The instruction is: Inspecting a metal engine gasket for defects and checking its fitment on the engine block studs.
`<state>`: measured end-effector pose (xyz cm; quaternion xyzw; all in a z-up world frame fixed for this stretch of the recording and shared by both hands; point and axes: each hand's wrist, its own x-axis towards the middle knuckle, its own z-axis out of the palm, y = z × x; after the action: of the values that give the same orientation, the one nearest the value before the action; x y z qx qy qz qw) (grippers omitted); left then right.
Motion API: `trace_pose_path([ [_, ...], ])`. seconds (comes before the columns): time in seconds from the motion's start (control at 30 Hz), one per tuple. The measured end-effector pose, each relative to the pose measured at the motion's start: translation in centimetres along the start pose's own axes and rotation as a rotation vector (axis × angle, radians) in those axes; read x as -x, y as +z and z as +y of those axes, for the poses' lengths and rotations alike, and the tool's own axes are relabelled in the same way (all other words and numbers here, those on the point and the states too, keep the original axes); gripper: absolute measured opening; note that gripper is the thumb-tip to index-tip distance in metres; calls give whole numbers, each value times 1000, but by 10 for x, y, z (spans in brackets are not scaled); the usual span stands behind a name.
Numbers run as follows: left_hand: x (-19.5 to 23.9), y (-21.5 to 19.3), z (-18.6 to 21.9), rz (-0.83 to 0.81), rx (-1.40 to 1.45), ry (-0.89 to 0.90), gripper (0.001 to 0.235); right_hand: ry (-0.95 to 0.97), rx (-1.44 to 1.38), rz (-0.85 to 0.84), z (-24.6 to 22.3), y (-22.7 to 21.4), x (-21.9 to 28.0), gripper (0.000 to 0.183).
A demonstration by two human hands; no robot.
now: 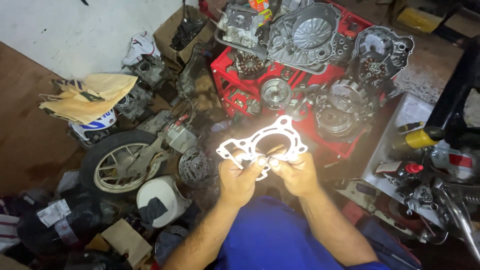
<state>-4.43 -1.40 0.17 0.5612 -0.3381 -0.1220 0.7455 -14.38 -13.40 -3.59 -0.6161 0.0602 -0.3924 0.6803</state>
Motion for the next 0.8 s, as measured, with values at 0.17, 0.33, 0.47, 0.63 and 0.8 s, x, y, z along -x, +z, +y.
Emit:
trace_pose_path([
  [0.17, 6, -2, -3, 12, -34, -12, 21, -52, 81, 25, -4, -11, 6, 4],
  [0.33, 5, -6, 3, 9, -97, 6, 24, -80, 216, 95, 1, -20, 13, 11],
  [0.47, 9, -11, -7, 1, -134, -2, 27, -29, 55, 80, -11, -16, 5, 5],
  [0.63, 12, -8, -11, -5, -132, -14, 28, -36, 136, 32, -19, -21, 2, 14],
  [0.8, 18, -11, -25, -1, -139, -16, 29, -81, 148, 90, -2, -30, 6, 14],
])
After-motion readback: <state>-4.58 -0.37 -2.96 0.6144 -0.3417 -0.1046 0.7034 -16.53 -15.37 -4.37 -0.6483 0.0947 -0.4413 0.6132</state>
